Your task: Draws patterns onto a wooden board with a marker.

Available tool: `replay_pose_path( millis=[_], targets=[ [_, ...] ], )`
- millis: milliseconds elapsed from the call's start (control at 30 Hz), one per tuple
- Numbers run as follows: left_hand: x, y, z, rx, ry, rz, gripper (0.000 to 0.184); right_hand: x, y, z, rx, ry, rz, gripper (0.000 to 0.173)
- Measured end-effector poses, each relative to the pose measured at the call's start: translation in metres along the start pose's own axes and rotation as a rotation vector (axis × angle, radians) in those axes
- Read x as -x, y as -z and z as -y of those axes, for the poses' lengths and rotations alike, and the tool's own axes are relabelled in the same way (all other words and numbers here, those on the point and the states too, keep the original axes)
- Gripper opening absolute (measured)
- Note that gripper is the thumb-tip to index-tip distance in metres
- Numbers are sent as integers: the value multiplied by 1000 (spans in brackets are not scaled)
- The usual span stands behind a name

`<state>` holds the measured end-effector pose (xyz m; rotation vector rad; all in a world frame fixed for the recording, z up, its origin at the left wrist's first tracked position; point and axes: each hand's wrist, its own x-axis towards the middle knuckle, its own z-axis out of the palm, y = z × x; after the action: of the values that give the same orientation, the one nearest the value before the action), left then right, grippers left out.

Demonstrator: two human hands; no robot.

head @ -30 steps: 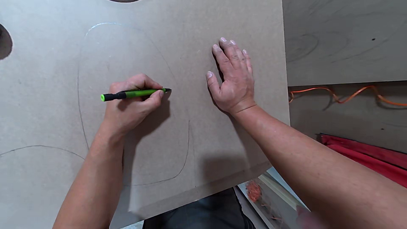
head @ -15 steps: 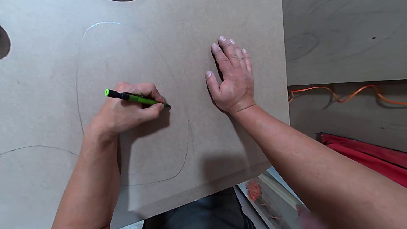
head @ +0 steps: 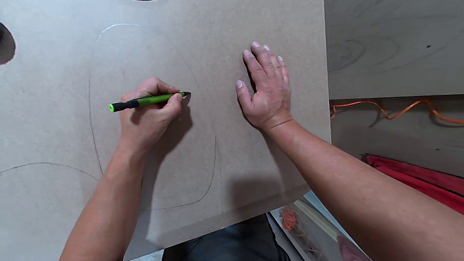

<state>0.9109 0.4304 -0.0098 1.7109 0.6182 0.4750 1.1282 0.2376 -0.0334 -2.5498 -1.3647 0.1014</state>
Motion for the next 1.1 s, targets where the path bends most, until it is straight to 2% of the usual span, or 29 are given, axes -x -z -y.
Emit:
replay_pose_path(
  millis=[867, 967, 1100],
  targets=[
    [-6, 16, -6, -29, 35, 238, 2, 0, 0, 0, -8, 3, -2, 64],
    [-5, 14, -5, -18, 55, 194, 3, -1, 0, 0, -4, 5, -3, 64],
    [-5, 3, 2, 192, -1, -91, 11, 0, 0, -1, -5, 7, -5, 64]
  ],
)
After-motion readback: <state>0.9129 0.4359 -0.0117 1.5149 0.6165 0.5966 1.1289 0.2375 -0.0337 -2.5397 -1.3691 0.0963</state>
